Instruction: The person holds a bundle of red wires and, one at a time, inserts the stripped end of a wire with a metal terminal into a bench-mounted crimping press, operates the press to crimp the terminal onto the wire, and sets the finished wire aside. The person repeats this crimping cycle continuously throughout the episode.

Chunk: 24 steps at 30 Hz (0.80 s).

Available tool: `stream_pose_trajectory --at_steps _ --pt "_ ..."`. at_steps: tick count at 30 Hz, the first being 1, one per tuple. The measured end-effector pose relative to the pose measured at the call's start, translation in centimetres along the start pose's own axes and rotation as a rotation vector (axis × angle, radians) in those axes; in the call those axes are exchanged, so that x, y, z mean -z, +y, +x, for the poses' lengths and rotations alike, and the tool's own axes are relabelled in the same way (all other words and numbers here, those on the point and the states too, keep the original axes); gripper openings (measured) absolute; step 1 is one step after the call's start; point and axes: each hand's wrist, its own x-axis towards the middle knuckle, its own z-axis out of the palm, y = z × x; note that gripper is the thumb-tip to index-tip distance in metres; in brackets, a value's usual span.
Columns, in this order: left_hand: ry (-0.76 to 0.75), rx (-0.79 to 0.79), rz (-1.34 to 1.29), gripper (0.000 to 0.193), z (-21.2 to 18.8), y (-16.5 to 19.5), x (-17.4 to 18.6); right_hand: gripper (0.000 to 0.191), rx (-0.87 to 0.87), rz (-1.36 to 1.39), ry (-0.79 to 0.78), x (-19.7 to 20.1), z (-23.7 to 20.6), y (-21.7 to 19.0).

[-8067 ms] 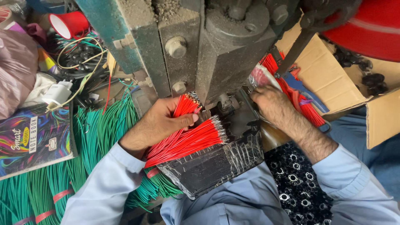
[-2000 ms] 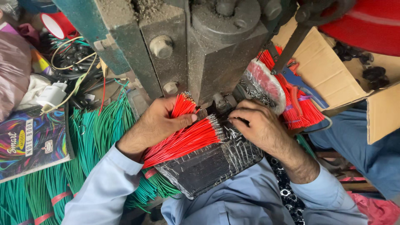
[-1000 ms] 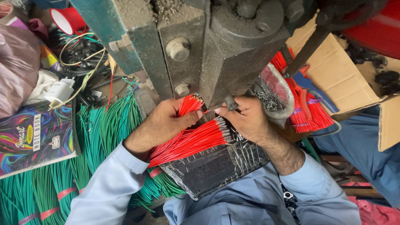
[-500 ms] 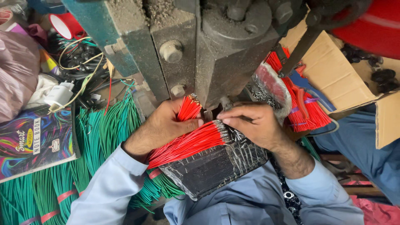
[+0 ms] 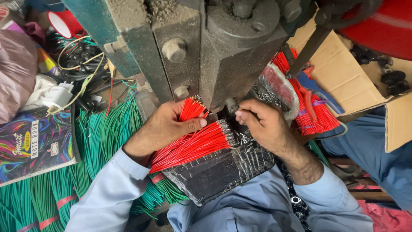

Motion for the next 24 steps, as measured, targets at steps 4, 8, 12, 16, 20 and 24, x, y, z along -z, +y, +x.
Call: stream_pose_trajectory --at_steps 4,8,12,16,20,24 --pt "0.024 -0.011 0.081 0.015 -0.1 -0.2 0.0 0.011 0.064 0.237 -0.04 -1.4 0.7 0.6" --pt "0.047 -0.036 0.099 0.014 0.0 -0.2 -0.1 0.008 0.005 0.275 -0.023 -2.7 1.1 1.4" --pt "0.053 0.012 0.033 0.016 -0.1 0.0 -0.2 0.012 0.046 0.23 -0.006 -3.2 1.6 2.3" --pt "0.049 0.027 0.113 0.019 0.0 0.3 -0.1 0.01 0.018 0.215 -0.019 -3.3 1.5 2.7" --pt "0.044 0.023 0.11 0.021 0.1 0.4 -0.2 0.011 0.036 0.221 0.006 -3.6 1.5 2.6" --pt "0.057 0.069 0.104 0.02 0.2 0.2 -0.2 0.01 0.003 0.214 0.001 -3.4 1.7 2.6"
